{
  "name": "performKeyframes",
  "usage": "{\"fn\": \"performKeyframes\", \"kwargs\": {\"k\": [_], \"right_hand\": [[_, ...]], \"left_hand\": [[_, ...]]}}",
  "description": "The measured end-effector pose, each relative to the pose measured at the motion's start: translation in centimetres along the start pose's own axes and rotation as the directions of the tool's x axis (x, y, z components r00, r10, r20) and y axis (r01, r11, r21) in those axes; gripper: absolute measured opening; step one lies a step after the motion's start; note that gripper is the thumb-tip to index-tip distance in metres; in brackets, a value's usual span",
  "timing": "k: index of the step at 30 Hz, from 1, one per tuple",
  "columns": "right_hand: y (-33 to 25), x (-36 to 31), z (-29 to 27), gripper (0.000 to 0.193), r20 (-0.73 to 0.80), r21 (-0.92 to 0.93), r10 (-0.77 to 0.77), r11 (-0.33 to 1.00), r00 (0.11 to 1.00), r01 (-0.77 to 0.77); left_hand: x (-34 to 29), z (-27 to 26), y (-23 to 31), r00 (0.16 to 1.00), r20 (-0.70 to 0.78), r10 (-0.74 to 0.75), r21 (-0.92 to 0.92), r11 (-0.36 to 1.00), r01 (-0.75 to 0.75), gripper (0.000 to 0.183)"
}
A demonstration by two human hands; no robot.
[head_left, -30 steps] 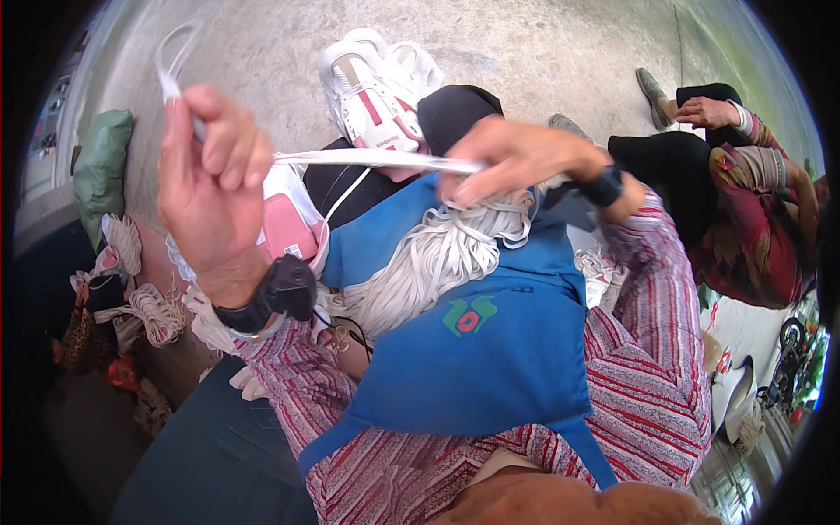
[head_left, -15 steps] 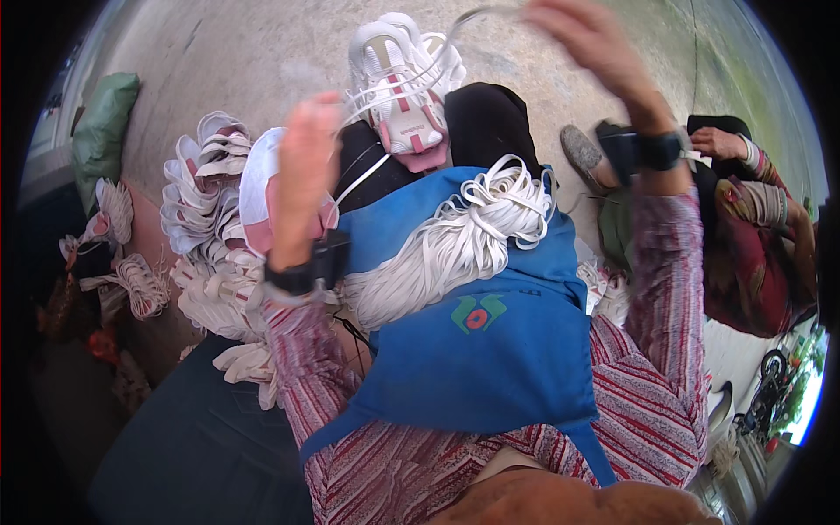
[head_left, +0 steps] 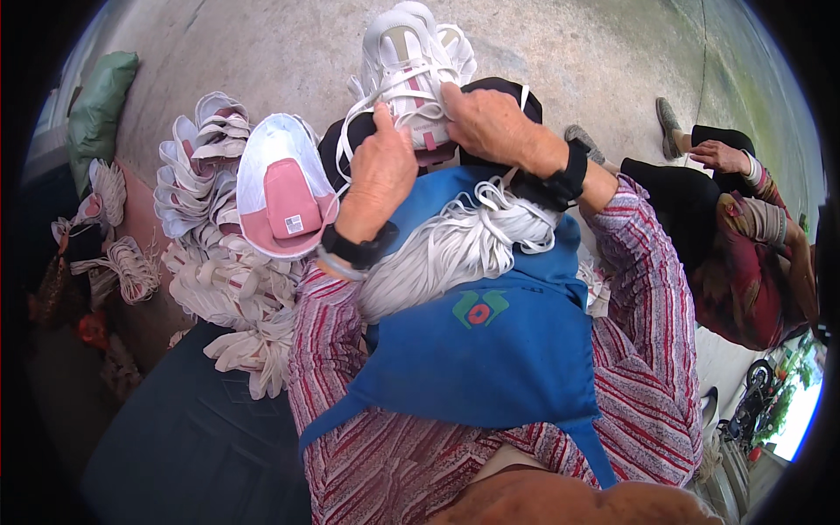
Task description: Lacing pairs of white and pink sneakers.
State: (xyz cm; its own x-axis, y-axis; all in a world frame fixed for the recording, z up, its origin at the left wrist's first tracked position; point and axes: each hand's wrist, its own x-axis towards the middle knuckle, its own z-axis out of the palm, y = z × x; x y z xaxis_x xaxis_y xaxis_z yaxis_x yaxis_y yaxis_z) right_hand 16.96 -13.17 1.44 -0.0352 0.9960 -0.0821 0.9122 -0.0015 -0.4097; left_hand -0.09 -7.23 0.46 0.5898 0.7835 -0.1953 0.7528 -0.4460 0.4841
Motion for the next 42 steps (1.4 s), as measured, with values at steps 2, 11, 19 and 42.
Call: {"fn": "performKeyframes", "kwargs": {"k": [2, 11, 19, 42], "right_hand": [[0.3, 0.8, -1.7, 0.030, 0.006, 0.200, -0.020, 0.980, 1.000, 0.018], [-1.8, 0.2, -10.7, 0.031, 0.190, 0.970, -0.046, 0.165, 0.981, -0.180], [4.6, -1.5, -2.4, 0.031, -0.001, 0.733, 0.229, 0.662, 0.973, -0.155], [5.1, 0.1, -2.7, 0.028, 0.125, 0.913, 0.323, 0.333, 0.938, -0.236]], "left_hand": [[-0.2, -1.2, -2.1, 0.978, -0.165, 0.130, -0.190, 0.969, -0.161, 0.030], [-7.4, -10.5, -11.3, 0.920, -0.117, -0.375, -0.811, 0.570, 0.130, 0.025], [-10.6, -12.1, -16.0, 0.795, -0.248, -0.553, -0.566, 0.749, 0.344, 0.033], [1.2, -3.2, -1.7, 0.992, 0.092, 0.092, -0.783, 0.621, 0.016, 0.021]]}}
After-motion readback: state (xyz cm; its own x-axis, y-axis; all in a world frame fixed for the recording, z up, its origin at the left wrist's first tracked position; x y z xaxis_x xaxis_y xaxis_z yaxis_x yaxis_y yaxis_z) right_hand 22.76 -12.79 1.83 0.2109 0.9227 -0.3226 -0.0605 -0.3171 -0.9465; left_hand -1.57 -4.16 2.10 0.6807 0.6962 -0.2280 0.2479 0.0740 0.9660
